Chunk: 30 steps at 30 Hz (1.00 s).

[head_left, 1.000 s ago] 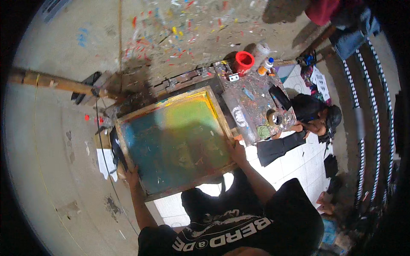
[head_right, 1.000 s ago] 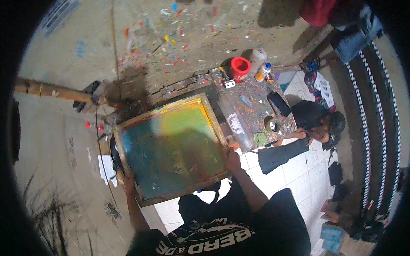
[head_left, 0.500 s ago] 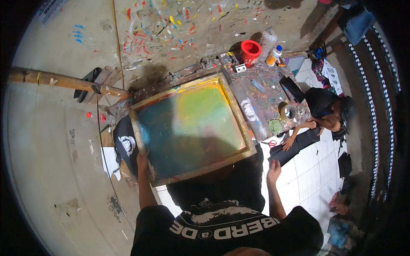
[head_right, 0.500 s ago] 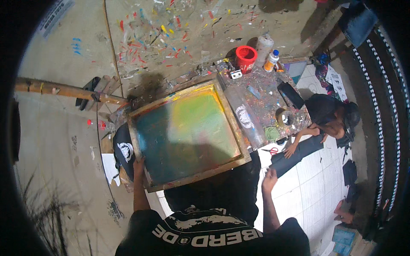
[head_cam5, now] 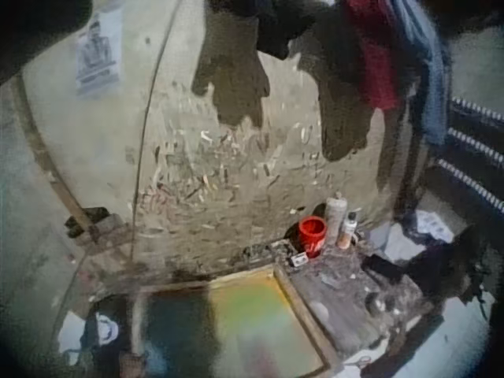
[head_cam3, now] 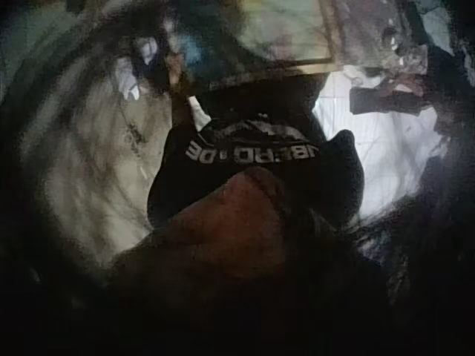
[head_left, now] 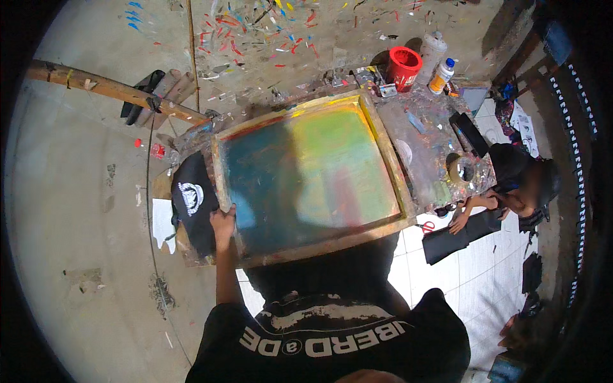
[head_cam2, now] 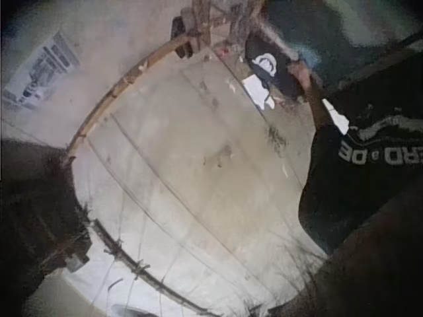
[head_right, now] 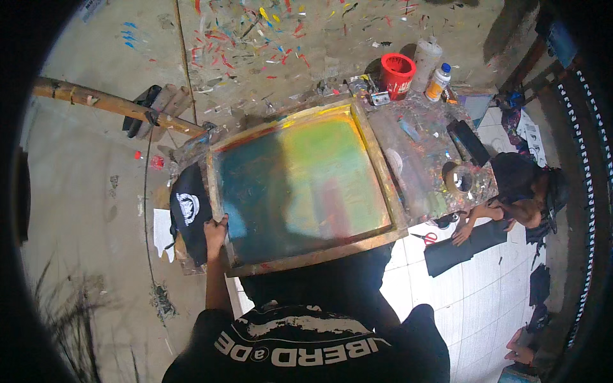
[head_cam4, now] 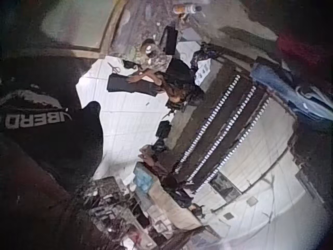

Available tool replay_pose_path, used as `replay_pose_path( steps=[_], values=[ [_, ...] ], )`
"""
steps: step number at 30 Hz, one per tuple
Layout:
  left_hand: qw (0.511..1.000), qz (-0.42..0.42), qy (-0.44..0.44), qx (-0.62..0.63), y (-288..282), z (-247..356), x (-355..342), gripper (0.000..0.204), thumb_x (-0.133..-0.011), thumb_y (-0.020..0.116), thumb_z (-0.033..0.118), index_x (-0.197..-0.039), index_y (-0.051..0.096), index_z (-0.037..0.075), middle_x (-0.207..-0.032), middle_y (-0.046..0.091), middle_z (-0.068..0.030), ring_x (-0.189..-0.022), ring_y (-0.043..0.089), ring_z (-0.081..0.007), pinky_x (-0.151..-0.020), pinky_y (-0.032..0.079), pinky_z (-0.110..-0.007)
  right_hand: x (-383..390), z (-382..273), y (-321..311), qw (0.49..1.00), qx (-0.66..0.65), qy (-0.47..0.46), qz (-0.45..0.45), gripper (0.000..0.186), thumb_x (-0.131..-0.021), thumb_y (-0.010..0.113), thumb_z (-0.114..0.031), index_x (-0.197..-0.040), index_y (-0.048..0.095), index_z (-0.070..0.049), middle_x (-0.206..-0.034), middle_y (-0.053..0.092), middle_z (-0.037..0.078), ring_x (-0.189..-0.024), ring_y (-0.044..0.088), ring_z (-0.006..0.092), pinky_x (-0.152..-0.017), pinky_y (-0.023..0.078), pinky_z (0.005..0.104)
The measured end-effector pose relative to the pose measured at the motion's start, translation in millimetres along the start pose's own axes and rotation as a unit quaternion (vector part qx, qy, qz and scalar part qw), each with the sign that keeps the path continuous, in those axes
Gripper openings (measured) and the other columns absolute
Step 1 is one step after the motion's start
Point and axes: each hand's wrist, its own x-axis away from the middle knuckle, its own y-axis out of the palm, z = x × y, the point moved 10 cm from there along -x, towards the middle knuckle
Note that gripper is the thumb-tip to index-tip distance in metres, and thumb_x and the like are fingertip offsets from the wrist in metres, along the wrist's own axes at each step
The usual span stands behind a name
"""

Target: The person secures a screen printing frame onto a workbench using clamps. They then apply masking tape to the edges of the screen mesh, smoothing it down with their fingers. Finally, they lift the frame and wipe the mesh surface with a blue cloth.

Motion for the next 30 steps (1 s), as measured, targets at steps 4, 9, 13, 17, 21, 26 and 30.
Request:
replay_pose_path(
  steps=[4, 9, 13, 17, 21, 26, 30],
  values=[
    [0.997, 0.044, -0.065, -0.016, -8, 5, 8, 0.056, -0.091, 0.073, 0.044, -0.109, 0.071, -0.009, -0.116, 0.063, -0.0354, -0.114, 0.055, -0.0509, -0.102, 0.042, -0.056, -2, 4, -10, 0.999, 0.038, -0.014, -0.024, 0.034, -0.107, 0.052, -0.018, -0.130, 0.057, 0.006, -0.110, 0.071, 0.018, -0.099, 0.068, 0.0239, -0.086, 0.056, 0.0322],
    [0.994, 0.063, -0.076, -0.049, -10, 17, 20, 0.049, -0.093, 0.070, 0.038, -0.104, 0.068, -0.010, -0.118, 0.060, -0.0293, -0.113, 0.055, -0.0467, -0.099, 0.046, -0.055, -28, 28, -36, 0.992, 0.092, -0.038, -0.071, 0.035, -0.107, 0.052, -0.019, -0.130, 0.057, 0.006, -0.111, 0.071, 0.019, -0.101, 0.068, 0.0244, -0.087, 0.056, 0.0322],
    [0.991, 0.111, -0.040, -0.057, -15, 26, 28, 0.044, -0.093, 0.070, 0.034, -0.105, 0.064, -0.009, -0.114, 0.060, -0.0274, -0.109, 0.056, -0.0459, -0.095, 0.047, -0.054, -34, -25, -66, 0.966, 0.103, -0.175, -0.159, 0.035, -0.107, 0.051, -0.019, -0.131, 0.057, 0.006, -0.112, 0.071, 0.019, -0.102, 0.068, 0.0247, -0.088, 0.056, 0.0322],
    [0.990, 0.129, -0.039, -0.045, -12, 30, 39, 0.038, -0.093, 0.071, 0.028, -0.104, 0.061, -0.007, -0.112, 0.059, -0.0268, -0.109, 0.057, -0.0452, -0.093, 0.047, -0.054, 6, -129, -123, 0.922, 0.322, -0.217, -0.011, 0.035, -0.106, 0.052, -0.022, -0.125, 0.062, 0.005, -0.113, 0.073, 0.016, -0.103, 0.069, 0.0244, -0.091, 0.055, 0.0333],
    [0.986, 0.145, -0.063, -0.048, -14, 31, 35, 0.036, -0.092, 0.072, 0.026, -0.101, 0.060, -0.007, -0.113, 0.059, -0.0273, -0.108, 0.056, -0.0452, -0.093, 0.046, -0.054, 73, -246, -124, 0.959, 0.106, -0.264, 0.002, 0.032, -0.102, 0.054, -0.022, -0.110, 0.067, 0.006, -0.098, 0.075, 0.013, -0.094, 0.071, 0.0220, -0.086, 0.054, 0.0338],
    [0.980, 0.180, -0.049, -0.069, -19, 33, 13, 0.041, -0.093, 0.073, 0.029, -0.104, 0.060, -0.009, -0.114, 0.059, -0.0276, -0.107, 0.055, -0.0452, -0.094, 0.046, -0.055, 94, -302, -85, 0.967, 0.102, -0.231, -0.032, 0.045, -0.104, 0.059, -0.038, -0.111, 0.065, 0.005, -0.082, 0.072, 0.013, -0.080, 0.072, 0.0217, -0.078, 0.054, 0.0355],
    [0.985, 0.154, -0.047, -0.064, -9, 24, 6, 0.044, -0.093, 0.072, 0.029, -0.106, 0.060, -0.010, -0.114, 0.059, -0.0285, -0.107, 0.055, -0.0459, -0.095, 0.045, -0.054, 103, -308, -85, 0.962, 0.113, -0.248, -0.009, 0.041, -0.104, 0.059, -0.037, -0.106, 0.066, 0.004, -0.080, 0.071, 0.010, -0.076, 0.071, 0.0192, -0.071, 0.053, 0.0337]
  ],
)
